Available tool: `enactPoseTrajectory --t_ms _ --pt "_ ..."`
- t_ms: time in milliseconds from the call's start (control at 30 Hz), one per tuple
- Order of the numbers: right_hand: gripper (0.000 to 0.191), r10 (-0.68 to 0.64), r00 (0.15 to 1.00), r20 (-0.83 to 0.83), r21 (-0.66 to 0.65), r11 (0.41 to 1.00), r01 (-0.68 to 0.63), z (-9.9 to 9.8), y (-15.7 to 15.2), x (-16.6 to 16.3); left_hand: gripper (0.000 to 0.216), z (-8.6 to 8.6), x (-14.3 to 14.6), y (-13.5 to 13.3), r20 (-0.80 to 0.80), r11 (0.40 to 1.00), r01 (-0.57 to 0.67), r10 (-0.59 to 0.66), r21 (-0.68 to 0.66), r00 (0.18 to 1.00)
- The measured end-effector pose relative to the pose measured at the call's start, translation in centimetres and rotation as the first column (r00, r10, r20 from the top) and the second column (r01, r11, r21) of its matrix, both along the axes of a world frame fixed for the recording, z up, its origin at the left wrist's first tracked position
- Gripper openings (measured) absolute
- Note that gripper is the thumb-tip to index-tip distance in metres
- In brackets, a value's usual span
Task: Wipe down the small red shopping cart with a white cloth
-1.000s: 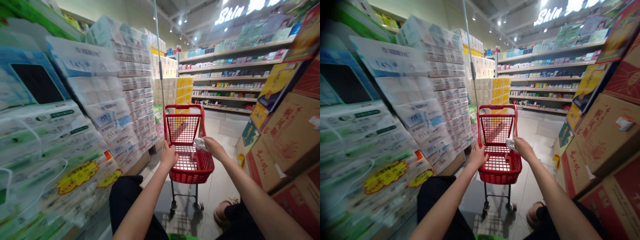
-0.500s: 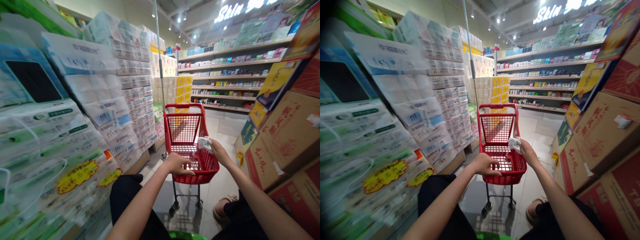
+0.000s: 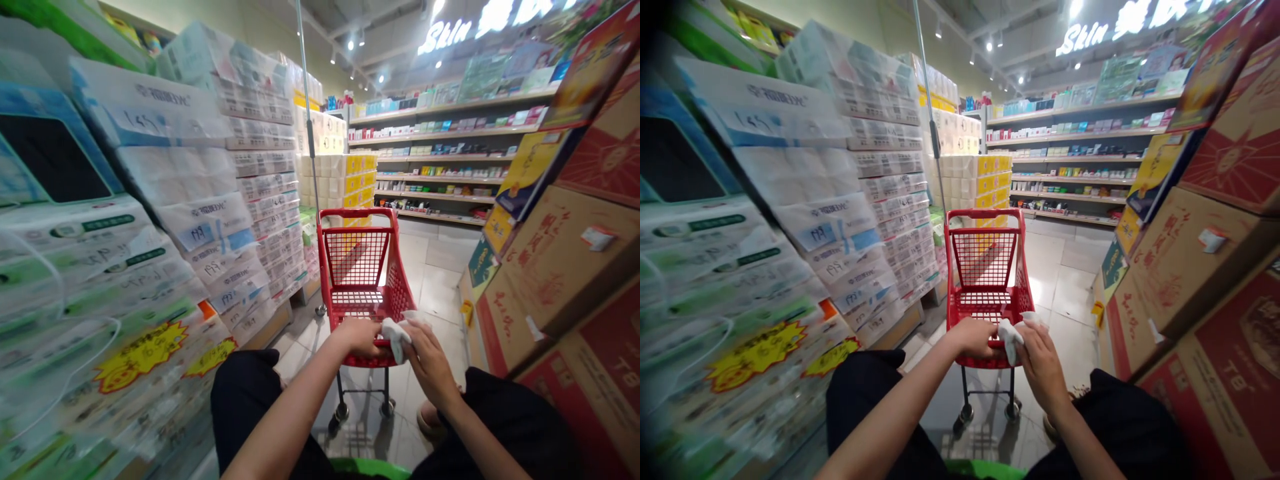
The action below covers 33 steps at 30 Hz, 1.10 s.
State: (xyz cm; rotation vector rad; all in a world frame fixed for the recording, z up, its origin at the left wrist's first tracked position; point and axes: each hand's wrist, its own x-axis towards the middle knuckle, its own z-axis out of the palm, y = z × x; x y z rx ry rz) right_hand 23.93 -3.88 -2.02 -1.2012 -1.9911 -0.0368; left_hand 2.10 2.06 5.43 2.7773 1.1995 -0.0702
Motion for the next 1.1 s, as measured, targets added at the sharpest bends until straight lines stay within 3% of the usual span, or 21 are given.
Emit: enactPoseTrajectory --t_ms 133,333,533,667,833,1000,1100 --pt "0.033 0.053 0.997 0.055 -0.064 0.997 -0.05 0.9 0.9 1.0 0.039 -1.1 0.4 -1.0 -0.008 0.987 0.103 -0.103 0.127 0.995" --pt "0.036 0.049 0.998 -0.032 -0.146 0.988 -0.053 2.1 5.3 2.8 0.04 -2.0 0.0 -0.6 -0.033 0.946 0.141 -0.137 0.292 0.99" --pt "0.035 0.039 0.998 -0.047 -0.104 0.994 -0.044 3.0 8.7 1.2 0.042 -2.8 -1.0 0.5 -0.017 0.92 0.151 -0.155 0.362 0.988" --pt "0.031 0.002 1.0 0.015 -0.019 1.0 -0.002 2.3 6.5 -0.9 0.043 -3.6 -2.5 0.6 0.071 0.903 0.066 -0.106 0.424 0.992" --pt "0.03 -0.062 0.986 0.153 0.127 0.991 0.042 1.8 2.3 -4.9 0.035 -3.9 -3.3 0.5 0.18 0.9 -0.131 0.059 0.416 0.982" --pt "0.023 -0.016 0.96 0.279 0.143 0.989 -0.025 2.6 2.2 -9.1 0.038 -3.5 -2.6 0.5 0.152 0.894 -0.228 0.182 0.385 0.971" --pt "0.025 0.011 0.951 0.31 0.12 0.992 -0.05 2.7 2.9 -8.3 0.042 -3.1 -2.6 0.5 0.144 0.9 -0.244 0.205 0.362 0.968"
